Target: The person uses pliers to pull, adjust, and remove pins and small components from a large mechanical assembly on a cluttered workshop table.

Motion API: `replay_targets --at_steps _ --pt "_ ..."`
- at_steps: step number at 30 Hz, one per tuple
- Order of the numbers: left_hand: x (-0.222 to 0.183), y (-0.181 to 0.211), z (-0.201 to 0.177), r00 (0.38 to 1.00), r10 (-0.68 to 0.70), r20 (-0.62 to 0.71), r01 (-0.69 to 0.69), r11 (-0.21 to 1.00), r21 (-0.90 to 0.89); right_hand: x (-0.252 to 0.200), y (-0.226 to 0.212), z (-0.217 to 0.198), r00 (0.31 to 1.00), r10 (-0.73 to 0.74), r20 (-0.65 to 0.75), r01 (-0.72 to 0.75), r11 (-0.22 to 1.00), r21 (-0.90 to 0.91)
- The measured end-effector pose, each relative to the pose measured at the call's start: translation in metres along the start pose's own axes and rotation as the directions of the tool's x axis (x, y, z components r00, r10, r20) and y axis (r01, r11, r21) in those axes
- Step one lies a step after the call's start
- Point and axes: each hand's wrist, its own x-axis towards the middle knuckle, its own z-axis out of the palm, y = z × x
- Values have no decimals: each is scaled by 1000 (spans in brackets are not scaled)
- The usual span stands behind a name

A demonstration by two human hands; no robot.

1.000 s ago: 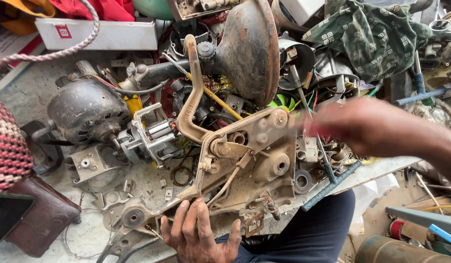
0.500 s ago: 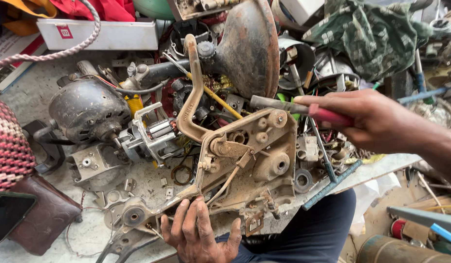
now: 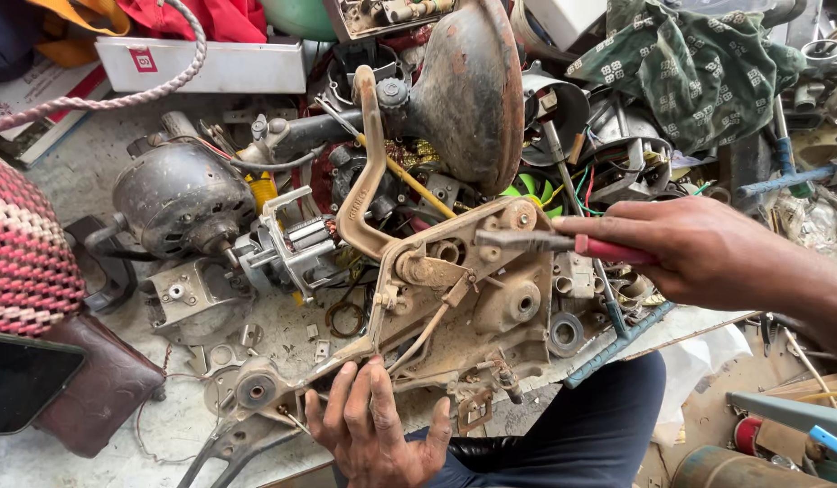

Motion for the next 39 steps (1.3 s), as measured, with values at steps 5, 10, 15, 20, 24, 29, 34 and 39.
replay_targets --at_steps 5,10,15,20,24,29,34,39 --pt "0 1 -4 999 13 31 -13 1000 -8 -8 -12 1 991 -88 -102 83 995 -48" --pt "0 -1 -3 999 39 0 -39 999 5 -14 -25 -2 964 -222 -144 211 974 -86" --pt "-1 -1 -3 999 41 -2 -41 999 -11 -22 -41 -16 996 80 45 -65 961 -268" --pt "-1 -2 -4 999 49 4 -49 998 -41 -24 -52 -23 999 48 -2 -47 970 -238" --pt "0 -5 -7 998 57 4 -56 996 -63 -23 -53 -22 997 78 21 -70 968 -242" --pt "1 -6 -8 998 62 5 -62 995 -83 -23 -52 -23 992 115 42 -97 945 -312" --pt "0 -7 -8 998 69 -1 -69 992 -102 -22 -55 -26 980 179 90 -131 911 -391" --pt "0 -8 -10 997 72 7 -70 991 -114 -22 -56 -27 995 99 10 -88 923 -374"
